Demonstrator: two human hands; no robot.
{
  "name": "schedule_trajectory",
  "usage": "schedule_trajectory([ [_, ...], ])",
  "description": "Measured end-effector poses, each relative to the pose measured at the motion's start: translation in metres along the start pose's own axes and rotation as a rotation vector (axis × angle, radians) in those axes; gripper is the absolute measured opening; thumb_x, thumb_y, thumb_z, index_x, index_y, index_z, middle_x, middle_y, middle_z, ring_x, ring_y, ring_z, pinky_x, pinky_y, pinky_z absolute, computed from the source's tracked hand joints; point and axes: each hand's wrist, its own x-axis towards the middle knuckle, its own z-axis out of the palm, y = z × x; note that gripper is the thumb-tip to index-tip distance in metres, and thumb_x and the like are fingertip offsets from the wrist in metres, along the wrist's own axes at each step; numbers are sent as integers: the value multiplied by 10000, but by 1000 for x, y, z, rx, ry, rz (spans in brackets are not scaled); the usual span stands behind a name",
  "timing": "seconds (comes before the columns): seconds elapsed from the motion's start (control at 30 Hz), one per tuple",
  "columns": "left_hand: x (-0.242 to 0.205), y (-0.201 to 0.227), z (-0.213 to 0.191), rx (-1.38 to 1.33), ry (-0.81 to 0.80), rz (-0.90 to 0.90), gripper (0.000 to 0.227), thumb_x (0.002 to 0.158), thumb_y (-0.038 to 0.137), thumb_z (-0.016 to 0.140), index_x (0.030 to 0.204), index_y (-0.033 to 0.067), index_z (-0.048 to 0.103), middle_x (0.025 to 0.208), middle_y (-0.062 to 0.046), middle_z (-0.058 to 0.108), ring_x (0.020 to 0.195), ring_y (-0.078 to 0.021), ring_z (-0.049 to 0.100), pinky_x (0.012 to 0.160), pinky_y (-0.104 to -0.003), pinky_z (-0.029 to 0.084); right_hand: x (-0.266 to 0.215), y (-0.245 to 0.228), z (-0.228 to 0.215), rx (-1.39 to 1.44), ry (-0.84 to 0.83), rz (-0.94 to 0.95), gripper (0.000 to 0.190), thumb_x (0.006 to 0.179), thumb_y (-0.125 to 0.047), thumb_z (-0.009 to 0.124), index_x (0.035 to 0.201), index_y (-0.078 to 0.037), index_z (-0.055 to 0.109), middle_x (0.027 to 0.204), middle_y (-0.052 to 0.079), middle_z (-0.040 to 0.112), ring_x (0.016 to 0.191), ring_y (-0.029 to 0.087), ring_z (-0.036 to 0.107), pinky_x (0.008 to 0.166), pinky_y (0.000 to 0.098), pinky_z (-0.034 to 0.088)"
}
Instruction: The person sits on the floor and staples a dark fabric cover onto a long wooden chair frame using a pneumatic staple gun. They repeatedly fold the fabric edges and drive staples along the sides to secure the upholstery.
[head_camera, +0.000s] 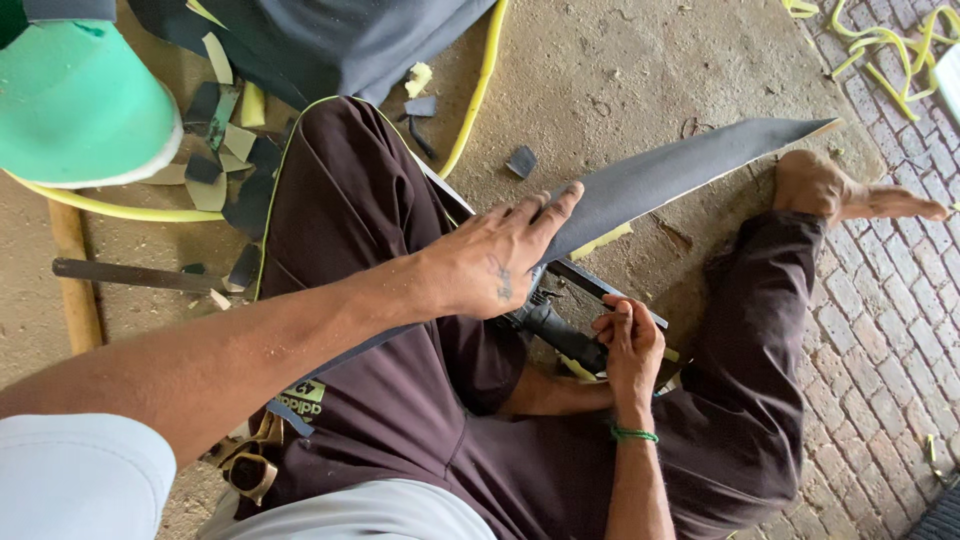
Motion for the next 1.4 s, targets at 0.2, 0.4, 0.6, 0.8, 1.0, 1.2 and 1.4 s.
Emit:
schedule_trajectory([
  [0.2,1,-5,0,-51,-21,-19,960,852,95,610,1610,16,26,1471,-391,382,1243,-528,519,1119,-528,407,-3,-7,-1,-39,1,-23,375,1093,-330,525,1123,-11,720,763,10,671,661,56,542,614,213,472],
  [0.4,0,-3,2,-34,-25,-37,927,879,107,596,1617,14,44,1439,-372,427,1190,-500,564,1111,-534,423,-4,-12,1,-69,9,-10,376,1097,-326,512,1122,-14,721,763,13,676,656,54,553,607,216,475],
  [0.6,-1,-3,4,-1,33,16,932,869,109,614,1604,-10,53,1432,-384,429,1220,-507,545,1112,-533,411,-4,-10,0,-44,7,2,369,1104,-318,518,1119,-10,723,768,16,680,662,54,547,613,215,472],
  [0.8,-2,-3,5,-11,5,11,946,860,106,612,1604,-11,39,1438,-391,412,1256,-504,525,1131,-522,403,-3,-7,1,-19,1,-20,371,1095,-328,531,1125,-11,721,777,16,681,666,53,551,615,214,472],
  [1.0,-2,-4,6,15,85,71,939,857,104,621,1595,-21,53,1426,-404,415,1271,-524,507,1115,-541,397,-4,-11,1,-65,12,-10,379,1093,-344,530,1120,-20,726,763,17,678,657,56,550,608,216,470],
  [1.2,-1,-4,6,-20,6,17,930,872,97,609,1600,-18,42,1418,-396,421,1258,-508,522,1130,-540,399,-4,-12,1,-114,17,-24,377,1081,-344,526,1120,-28,727,765,6,686,649,53,562,594,220,483],
  [1.4,-1,-2,4,-8,-11,23,935,861,74,596,1599,-25,30,1426,-412,401,1281,-518,502,1147,-546,381,-4,-9,1,-69,16,-19,384,1091,-343,527,1126,-15,723,767,10,679,657,55,551,610,219,480],
])
